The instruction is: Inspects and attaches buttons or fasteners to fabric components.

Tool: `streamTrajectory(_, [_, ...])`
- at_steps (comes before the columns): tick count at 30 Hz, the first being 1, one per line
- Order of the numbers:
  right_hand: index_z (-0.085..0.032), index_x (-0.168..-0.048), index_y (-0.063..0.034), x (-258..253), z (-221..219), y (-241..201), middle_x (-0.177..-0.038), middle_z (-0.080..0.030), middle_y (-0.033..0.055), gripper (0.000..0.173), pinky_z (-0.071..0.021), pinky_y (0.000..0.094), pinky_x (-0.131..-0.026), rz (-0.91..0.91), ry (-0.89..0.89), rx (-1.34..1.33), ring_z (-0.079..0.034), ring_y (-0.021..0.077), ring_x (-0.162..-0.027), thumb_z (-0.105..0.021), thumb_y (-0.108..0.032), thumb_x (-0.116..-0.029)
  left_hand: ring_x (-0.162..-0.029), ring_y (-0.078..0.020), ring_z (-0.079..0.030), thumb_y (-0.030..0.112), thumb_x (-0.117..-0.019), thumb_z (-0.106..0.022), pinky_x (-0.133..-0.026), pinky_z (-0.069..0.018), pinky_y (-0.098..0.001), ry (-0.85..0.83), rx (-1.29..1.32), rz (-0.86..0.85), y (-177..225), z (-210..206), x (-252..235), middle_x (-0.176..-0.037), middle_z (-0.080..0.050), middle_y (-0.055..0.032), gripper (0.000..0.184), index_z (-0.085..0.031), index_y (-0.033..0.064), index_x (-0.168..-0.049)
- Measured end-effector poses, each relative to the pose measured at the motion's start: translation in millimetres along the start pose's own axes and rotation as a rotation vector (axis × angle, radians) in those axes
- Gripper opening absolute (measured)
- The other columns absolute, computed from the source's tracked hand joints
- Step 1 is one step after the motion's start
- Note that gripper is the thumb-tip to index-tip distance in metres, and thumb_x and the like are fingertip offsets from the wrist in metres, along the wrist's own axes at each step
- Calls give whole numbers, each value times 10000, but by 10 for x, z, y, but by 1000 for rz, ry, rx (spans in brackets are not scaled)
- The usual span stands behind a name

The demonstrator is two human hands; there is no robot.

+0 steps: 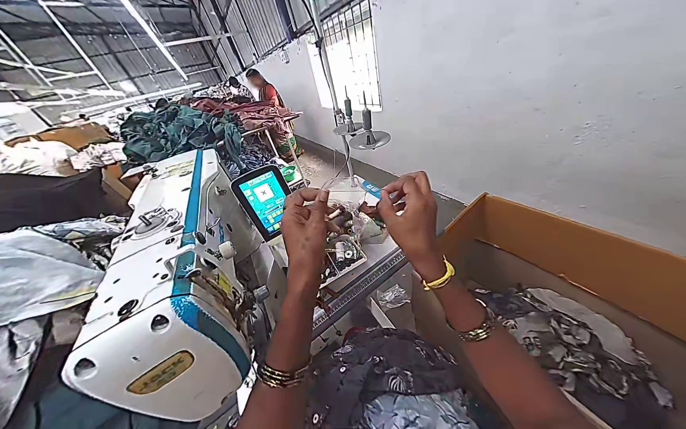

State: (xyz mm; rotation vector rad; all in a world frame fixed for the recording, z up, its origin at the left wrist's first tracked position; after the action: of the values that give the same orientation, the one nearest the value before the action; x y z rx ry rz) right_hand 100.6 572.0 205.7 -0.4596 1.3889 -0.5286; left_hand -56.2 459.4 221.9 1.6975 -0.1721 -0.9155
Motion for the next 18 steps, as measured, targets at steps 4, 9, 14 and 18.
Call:
streamTrajectory(4, [-692,-935,-23,23,-38,30,-994,-600,131,106,-557,360,-613,-35,-55,66,-628,199,-746,-726,-115,-897,-873,-181,-703,122,-1035,-581,-700,-636,-358,2,-219,-106,-63,82,111,-1318,-545,-147,213,-594,20,-1221])
streamTrajectory(9, [-601,-1307,32,180,115,148,-1400,-496,330,401,-426,707,-991,-141,-288,429,-487,538,-1283,-646,-211,-992,-1043,-273,-707,265,-991,-670,-806,-614,-420,-391,-580,-296,-220,128,1253,-1399,-590,-198,351,-670,33,-1254])
streamTrajectory(14, [-729,-1006,15,1300,-394,-417,-994,-706,199,260,-573,509,-811,95,-506,117,-697,340,-931,-628,-225,-1000,-957,-230,-715,231,-1038,-595,-753,-587,-443,-831,-535,-20,-811,761,2453,-1226,-705,-82,199,-738,93,-1020])
streamTrajectory(18, [-742,-959,-43,2294,-1078,-902,-884,-689,85,312,-538,271,-619,98,-669,-246,-628,131,-708,-738,-353,-922,-957,-215,-713,228,-1040,-591,-799,-593,-409,-701,-547,66,-970,1341,2804,-1099,-730,-85,202,-737,88,-1034])
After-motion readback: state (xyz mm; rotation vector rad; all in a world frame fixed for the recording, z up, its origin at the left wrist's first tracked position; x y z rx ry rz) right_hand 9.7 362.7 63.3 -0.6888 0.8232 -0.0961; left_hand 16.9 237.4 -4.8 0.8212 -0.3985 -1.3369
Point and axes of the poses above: each hand's wrist, its own x-axis away from the middle knuckle, its own z-axis out of the back of the hand, y = z × x, the point moved 7 cm from there along -x, towards the middle knuckle
